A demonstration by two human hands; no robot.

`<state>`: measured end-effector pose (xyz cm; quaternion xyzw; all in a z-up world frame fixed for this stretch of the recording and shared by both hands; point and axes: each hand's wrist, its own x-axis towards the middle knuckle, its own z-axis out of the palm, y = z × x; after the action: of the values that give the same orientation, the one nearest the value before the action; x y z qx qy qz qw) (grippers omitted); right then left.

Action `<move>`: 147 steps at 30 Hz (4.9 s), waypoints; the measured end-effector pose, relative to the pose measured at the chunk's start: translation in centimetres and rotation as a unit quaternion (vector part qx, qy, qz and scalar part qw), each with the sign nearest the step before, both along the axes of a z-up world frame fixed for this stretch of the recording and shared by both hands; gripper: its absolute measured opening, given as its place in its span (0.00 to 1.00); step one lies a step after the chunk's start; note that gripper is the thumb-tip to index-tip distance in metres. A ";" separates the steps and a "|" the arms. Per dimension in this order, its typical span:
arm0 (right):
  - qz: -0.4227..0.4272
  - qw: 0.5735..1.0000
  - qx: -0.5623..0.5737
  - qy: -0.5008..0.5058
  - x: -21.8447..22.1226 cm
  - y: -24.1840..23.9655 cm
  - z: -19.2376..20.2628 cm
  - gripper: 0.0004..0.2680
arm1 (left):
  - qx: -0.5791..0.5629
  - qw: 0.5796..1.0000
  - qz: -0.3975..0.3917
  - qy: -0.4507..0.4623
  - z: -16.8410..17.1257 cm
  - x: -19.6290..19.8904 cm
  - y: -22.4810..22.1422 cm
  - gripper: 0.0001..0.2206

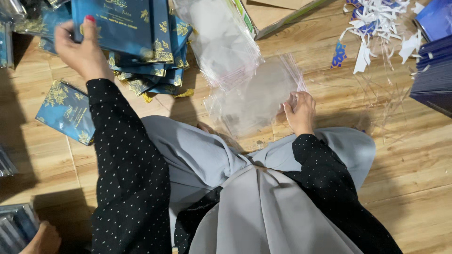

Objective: The person picks up blue booklets from a pile, places each into a plastic sleeve, and stacks the packed items.

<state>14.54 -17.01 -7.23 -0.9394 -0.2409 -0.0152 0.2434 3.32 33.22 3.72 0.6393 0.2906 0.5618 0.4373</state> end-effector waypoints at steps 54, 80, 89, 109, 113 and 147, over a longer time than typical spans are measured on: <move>-0.169 0.532 0.572 0.601 -3.2 0.6 4.2 0.18 | 0.144 0.897 -0.389 0.153 1.9 0.4 -31.2 0.23; -0.211 0.521 0.671 0.483 -1.8 0.0 2.9 0.22 | -0.160 0.947 -0.210 0.183 1.5 1.0 -33.3 0.04; -0.207 0.504 0.683 0.486 -2.5 0.8 6.6 0.25 | -0.379 0.845 -0.362 0.103 1.0 2.7 -32.0 0.08; -0.149 0.911 0.306 0.232 -3.6 1.4 8.9 0.45 | -0.208 0.892 -0.359 0.181 -1.4 3.2 -32.2 0.10; -0.047 0.946 0.250 0.202 -2.6 2.3 9.5 0.50 | -0.169 0.844 -0.434 0.265 0.8 3.2 -33.2 0.12; -0.097 0.923 0.126 0.351 2.3 0.5 9.7 0.45 | -0.257 0.800 -0.504 0.200 -5.1 5.4 -29.9 0.16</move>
<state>16.85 -16.53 2.49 -0.8647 -0.0434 0.2621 0.4263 8.72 3.32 -1.34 0.6578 0.1419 0.0266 0.7392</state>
